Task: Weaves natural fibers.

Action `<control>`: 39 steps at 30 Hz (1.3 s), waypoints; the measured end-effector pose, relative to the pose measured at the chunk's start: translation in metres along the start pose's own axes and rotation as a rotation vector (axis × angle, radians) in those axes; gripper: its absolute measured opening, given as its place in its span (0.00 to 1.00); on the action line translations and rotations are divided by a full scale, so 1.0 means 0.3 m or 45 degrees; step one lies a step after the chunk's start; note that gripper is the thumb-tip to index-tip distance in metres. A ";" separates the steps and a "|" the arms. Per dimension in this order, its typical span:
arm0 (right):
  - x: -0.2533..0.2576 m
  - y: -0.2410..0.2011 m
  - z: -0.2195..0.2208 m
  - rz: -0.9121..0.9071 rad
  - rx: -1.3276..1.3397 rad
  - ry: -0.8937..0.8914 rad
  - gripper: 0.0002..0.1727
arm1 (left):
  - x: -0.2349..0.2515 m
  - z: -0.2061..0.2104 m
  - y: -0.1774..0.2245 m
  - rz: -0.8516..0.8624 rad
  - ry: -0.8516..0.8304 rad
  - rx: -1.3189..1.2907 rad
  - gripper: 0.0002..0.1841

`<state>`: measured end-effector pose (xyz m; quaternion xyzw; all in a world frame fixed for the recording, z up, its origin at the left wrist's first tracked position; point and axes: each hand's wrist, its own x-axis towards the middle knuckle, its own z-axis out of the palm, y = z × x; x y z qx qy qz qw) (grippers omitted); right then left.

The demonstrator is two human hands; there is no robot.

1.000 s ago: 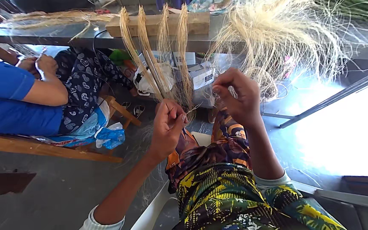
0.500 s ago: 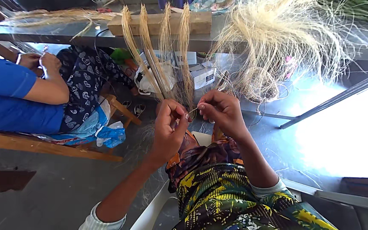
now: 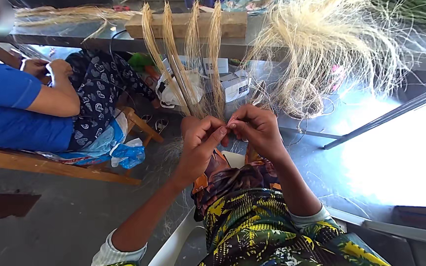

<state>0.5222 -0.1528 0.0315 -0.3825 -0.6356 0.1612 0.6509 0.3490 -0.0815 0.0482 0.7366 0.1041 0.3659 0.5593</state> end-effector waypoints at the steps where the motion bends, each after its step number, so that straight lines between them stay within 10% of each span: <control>1: 0.001 0.000 0.000 0.010 -0.013 -0.005 0.02 | -0.001 0.001 0.002 0.001 0.014 0.020 0.07; 20: 0.039 -0.012 -0.064 -0.073 -0.308 -0.334 0.06 | -0.004 -0.019 -0.001 0.017 -0.028 0.310 0.08; 39: 0.015 0.013 -0.052 -0.174 -0.237 -0.008 0.07 | -0.006 -0.015 -0.014 -0.029 0.100 0.192 0.10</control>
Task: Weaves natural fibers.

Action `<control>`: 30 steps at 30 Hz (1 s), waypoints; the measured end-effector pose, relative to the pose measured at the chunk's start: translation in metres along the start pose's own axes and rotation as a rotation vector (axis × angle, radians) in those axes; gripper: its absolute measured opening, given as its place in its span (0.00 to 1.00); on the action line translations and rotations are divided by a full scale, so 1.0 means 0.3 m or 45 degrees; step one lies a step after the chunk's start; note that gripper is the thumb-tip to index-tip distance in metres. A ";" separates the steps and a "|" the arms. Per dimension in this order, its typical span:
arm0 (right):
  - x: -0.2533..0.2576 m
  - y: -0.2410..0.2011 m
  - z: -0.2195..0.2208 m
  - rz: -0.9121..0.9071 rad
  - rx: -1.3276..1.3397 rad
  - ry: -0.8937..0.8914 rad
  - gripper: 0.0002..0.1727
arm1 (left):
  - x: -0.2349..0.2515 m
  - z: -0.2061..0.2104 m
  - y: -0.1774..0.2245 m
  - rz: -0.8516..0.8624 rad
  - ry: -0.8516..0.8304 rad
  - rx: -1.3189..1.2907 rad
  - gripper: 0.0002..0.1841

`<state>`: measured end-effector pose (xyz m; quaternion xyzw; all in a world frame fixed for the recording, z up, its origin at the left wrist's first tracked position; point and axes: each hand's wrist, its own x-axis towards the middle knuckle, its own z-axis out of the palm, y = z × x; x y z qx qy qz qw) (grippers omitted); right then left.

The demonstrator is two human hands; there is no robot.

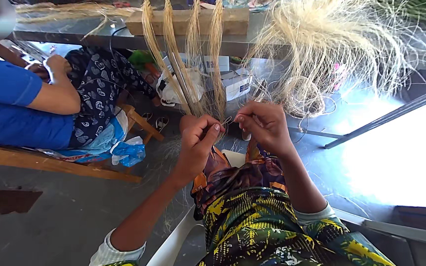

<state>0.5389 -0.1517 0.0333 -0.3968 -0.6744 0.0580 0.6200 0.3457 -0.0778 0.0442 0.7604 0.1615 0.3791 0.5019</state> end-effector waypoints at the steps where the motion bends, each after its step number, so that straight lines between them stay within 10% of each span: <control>1: -0.006 0.001 0.009 0.001 0.012 0.007 0.07 | 0.000 0.002 -0.003 -0.008 0.015 -0.012 0.10; 10: -0.077 0.031 0.038 0.344 -0.013 0.014 0.04 | 0.001 -0.001 -0.004 -0.012 0.104 -0.024 0.10; 12: -0.065 0.021 0.014 0.400 0.024 -0.119 0.16 | -0.003 0.003 0.003 0.023 0.091 0.060 0.09; 30: -0.013 -0.030 0.050 0.288 0.044 -0.080 0.04 | -0.003 -0.010 -0.017 0.164 0.013 0.336 0.11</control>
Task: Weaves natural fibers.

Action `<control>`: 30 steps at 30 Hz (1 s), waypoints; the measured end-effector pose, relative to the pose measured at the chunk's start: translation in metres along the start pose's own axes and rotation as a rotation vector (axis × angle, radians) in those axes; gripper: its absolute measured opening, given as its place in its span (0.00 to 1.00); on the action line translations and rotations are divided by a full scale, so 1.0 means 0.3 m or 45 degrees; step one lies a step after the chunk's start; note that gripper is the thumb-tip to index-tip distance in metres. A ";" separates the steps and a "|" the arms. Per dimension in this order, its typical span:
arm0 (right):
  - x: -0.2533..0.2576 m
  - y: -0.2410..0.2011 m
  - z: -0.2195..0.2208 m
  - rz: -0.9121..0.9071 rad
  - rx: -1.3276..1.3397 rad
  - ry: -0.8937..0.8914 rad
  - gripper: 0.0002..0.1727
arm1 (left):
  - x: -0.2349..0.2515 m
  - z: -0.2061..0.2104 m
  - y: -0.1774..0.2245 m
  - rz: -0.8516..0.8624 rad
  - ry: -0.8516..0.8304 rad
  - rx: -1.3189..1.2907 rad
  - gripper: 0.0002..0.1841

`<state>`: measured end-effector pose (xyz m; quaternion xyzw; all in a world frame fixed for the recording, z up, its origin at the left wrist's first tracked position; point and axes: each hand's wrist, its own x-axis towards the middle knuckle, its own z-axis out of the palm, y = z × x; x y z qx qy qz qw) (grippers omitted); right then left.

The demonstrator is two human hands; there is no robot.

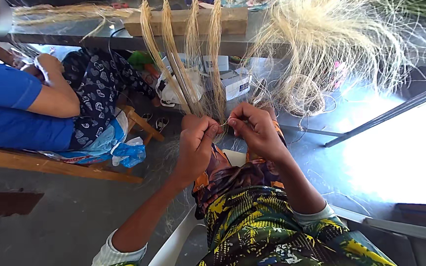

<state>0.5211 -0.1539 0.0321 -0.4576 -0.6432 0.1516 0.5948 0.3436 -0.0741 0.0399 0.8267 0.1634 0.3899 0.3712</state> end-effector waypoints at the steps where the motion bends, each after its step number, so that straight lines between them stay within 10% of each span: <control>1: 0.001 -0.001 -0.004 -0.010 -0.014 -0.004 0.04 | -0.001 0.001 -0.001 0.012 0.008 0.009 0.11; 30: 0.007 0.016 -0.027 -0.238 -0.184 0.056 0.05 | -0.004 -0.002 -0.007 0.097 0.008 -0.053 0.10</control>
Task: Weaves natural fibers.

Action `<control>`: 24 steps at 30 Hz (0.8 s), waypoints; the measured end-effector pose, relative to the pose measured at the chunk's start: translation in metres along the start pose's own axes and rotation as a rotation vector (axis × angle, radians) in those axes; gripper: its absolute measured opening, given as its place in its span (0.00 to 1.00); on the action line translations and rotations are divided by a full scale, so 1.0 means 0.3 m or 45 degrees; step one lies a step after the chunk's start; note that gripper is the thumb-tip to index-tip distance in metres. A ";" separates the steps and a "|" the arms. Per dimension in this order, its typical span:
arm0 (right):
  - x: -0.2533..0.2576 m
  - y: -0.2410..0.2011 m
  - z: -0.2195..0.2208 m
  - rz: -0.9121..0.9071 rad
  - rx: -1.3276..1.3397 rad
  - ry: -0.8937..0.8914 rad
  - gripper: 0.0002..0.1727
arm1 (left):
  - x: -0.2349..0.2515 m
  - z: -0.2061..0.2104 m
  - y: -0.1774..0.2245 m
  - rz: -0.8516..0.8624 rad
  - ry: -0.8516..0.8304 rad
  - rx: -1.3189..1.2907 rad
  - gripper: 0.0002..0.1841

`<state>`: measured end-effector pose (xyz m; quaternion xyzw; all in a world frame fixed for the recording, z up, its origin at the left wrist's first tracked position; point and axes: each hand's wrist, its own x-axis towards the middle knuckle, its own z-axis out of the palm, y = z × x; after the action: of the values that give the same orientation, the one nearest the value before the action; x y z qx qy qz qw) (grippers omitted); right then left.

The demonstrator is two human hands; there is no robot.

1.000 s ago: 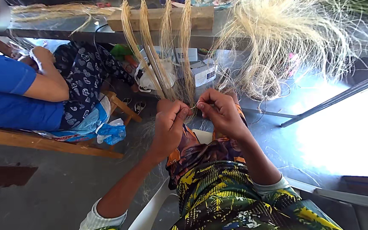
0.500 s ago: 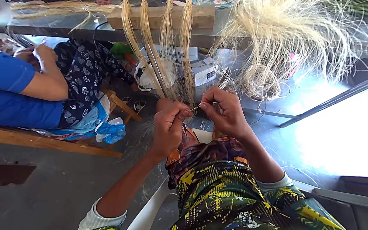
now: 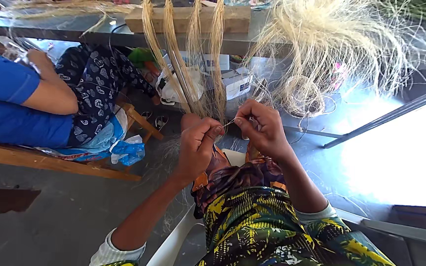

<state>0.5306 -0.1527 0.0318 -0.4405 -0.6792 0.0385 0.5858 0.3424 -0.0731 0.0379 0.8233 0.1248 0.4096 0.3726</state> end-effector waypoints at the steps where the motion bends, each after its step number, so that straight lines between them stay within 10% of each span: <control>1: 0.002 0.004 -0.002 0.028 0.022 -0.001 0.05 | 0.003 -0.003 0.000 -0.034 -0.027 -0.029 0.10; 9: -0.025 0.064 -0.045 0.267 0.233 0.053 0.05 | -0.006 -0.025 -0.024 -0.378 -0.154 -0.289 0.10; 24: -0.084 0.079 0.023 0.396 0.468 0.105 0.09 | -0.009 -0.015 -0.027 -0.346 -0.093 -0.228 0.10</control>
<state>0.5360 -0.1514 -0.0031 -0.4269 -0.5604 0.2331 0.6704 0.3380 -0.0666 0.0322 0.7767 0.1843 0.3346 0.5007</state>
